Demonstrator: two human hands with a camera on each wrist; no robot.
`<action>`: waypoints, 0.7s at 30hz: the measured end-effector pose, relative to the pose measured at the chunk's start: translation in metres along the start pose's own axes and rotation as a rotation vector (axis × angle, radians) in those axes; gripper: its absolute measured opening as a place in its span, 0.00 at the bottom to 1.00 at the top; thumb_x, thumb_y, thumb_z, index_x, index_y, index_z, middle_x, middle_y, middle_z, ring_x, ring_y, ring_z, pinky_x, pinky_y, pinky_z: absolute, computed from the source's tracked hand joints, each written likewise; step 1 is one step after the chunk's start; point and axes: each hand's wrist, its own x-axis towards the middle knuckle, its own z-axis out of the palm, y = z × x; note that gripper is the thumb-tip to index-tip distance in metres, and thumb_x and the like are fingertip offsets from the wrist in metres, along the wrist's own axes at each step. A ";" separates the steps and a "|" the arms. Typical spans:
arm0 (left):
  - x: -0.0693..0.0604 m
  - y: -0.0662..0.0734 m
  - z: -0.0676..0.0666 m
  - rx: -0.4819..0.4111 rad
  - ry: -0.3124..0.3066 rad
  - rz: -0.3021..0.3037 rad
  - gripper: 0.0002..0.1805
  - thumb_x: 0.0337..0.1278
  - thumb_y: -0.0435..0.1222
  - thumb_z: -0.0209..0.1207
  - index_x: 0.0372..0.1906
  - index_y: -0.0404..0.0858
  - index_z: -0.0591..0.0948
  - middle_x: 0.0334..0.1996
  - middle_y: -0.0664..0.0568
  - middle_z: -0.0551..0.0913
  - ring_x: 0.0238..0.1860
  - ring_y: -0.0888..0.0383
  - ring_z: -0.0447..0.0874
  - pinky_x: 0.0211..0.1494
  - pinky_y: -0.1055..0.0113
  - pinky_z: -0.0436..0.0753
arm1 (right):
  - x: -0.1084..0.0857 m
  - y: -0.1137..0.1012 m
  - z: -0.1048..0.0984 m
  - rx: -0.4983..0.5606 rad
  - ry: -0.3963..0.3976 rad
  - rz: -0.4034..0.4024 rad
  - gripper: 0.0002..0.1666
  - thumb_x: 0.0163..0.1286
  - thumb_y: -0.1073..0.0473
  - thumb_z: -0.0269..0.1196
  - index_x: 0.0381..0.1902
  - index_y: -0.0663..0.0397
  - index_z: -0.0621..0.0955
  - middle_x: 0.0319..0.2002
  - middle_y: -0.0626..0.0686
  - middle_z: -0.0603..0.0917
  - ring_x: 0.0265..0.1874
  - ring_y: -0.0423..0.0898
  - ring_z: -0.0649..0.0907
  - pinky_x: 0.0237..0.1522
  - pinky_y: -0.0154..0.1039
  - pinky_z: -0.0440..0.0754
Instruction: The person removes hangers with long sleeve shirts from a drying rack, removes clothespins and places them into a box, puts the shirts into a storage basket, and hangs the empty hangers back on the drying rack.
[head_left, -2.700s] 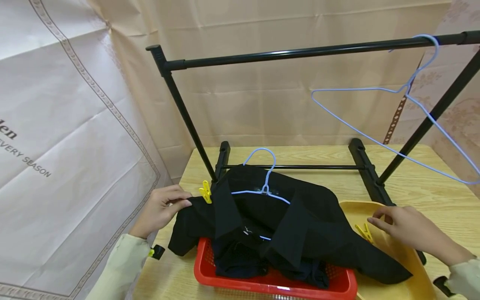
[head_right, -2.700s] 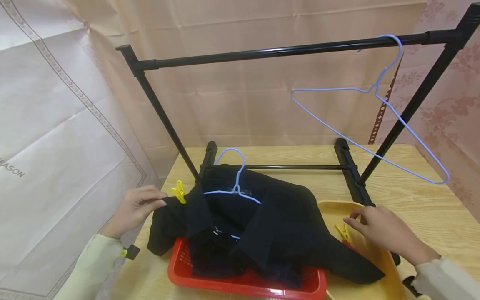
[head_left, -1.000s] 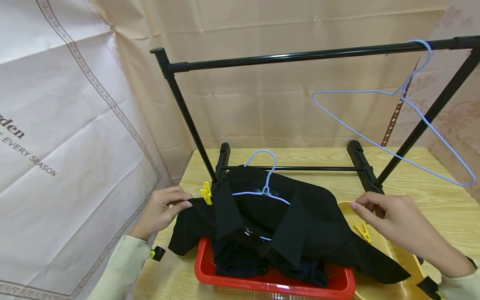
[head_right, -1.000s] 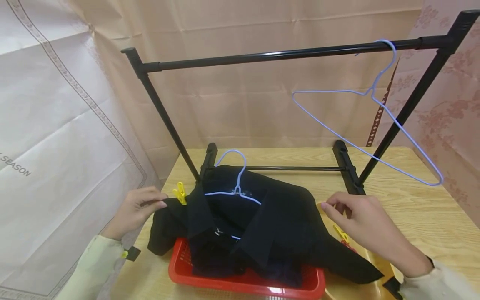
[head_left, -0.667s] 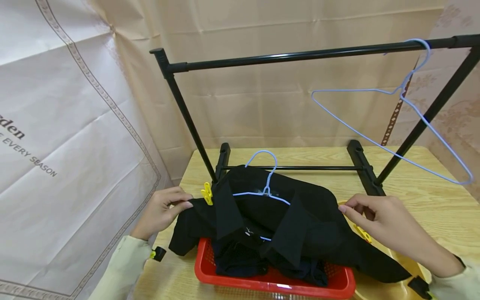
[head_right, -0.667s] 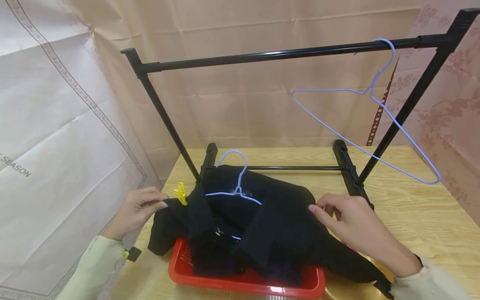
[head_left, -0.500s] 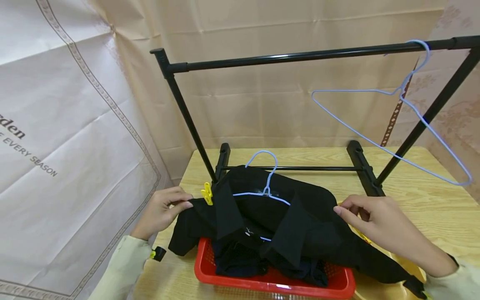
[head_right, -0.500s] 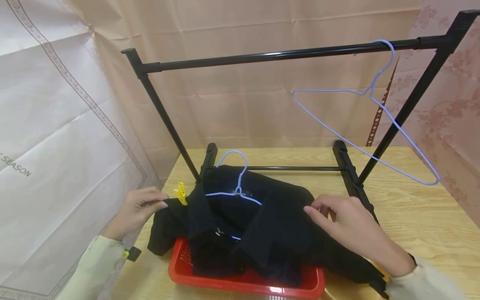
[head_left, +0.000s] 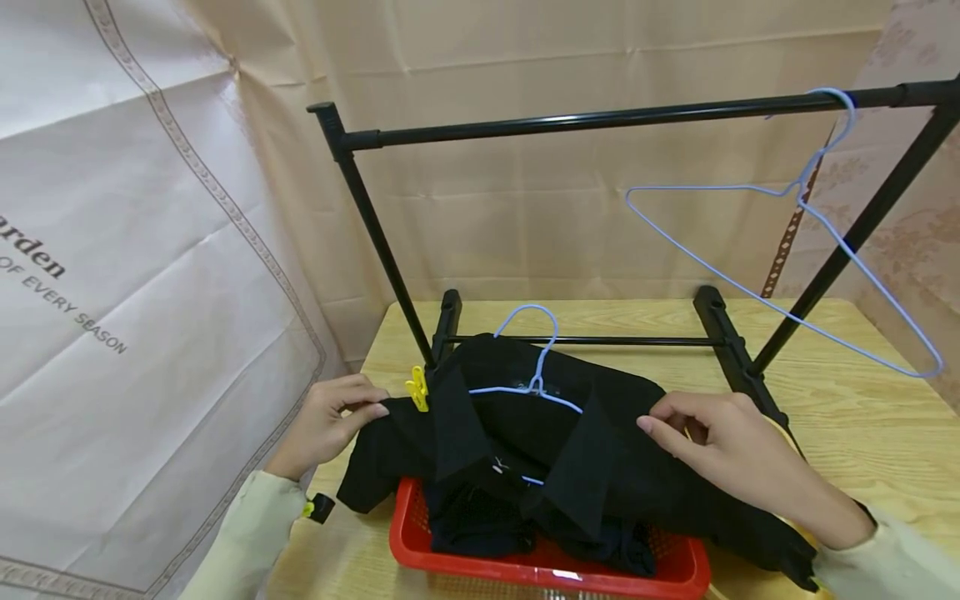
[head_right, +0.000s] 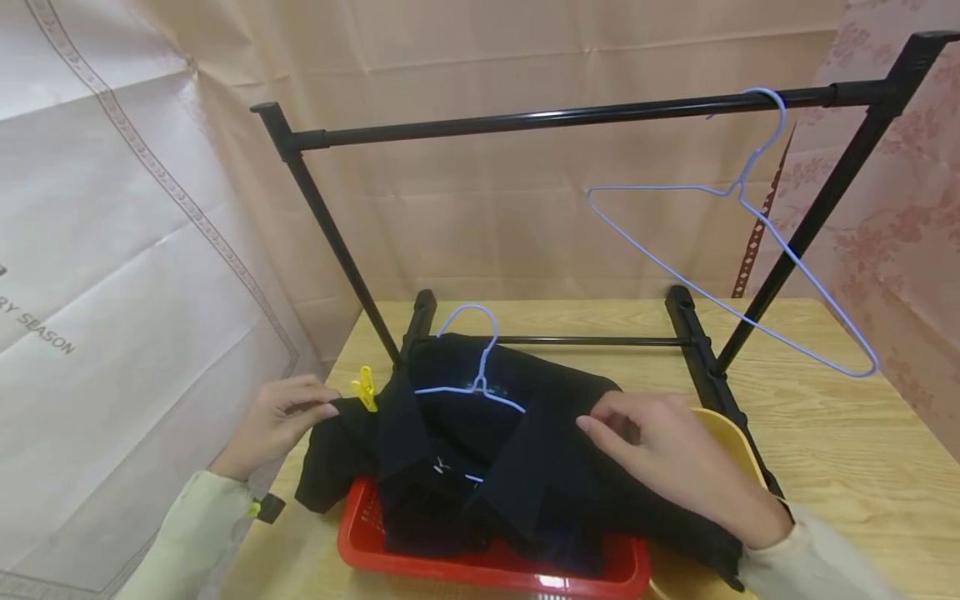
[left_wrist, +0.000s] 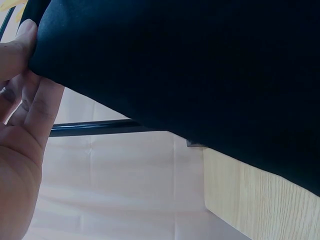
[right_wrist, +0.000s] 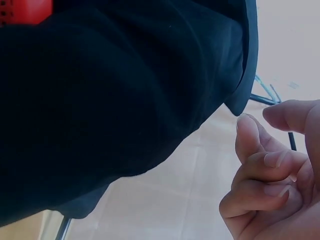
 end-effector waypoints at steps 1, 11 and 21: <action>0.000 0.000 0.000 0.000 0.001 0.000 0.18 0.49 0.16 0.69 0.40 0.40 0.90 0.32 0.57 0.85 0.29 0.62 0.81 0.35 0.74 0.82 | 0.001 -0.001 0.001 0.004 -0.003 -0.001 0.13 0.68 0.58 0.72 0.33 0.27 0.84 0.19 0.29 0.72 0.16 0.31 0.69 0.19 0.29 0.67; -0.003 0.001 -0.001 -0.004 -0.019 -0.042 0.17 0.51 0.17 0.69 0.41 0.39 0.90 0.33 0.56 0.86 0.31 0.61 0.83 0.37 0.73 0.83 | 0.008 -0.012 0.011 0.063 -0.060 -0.006 0.10 0.69 0.56 0.71 0.34 0.29 0.84 0.19 0.29 0.73 0.17 0.31 0.70 0.20 0.30 0.70; 0.000 -0.001 0.001 0.003 -0.001 -0.015 0.17 0.49 0.16 0.70 0.40 0.39 0.90 0.33 0.56 0.86 0.30 0.62 0.83 0.37 0.74 0.83 | 0.021 -0.024 0.022 0.107 -0.082 -0.061 0.08 0.70 0.55 0.71 0.33 0.32 0.84 0.19 0.28 0.71 0.16 0.30 0.69 0.19 0.29 0.69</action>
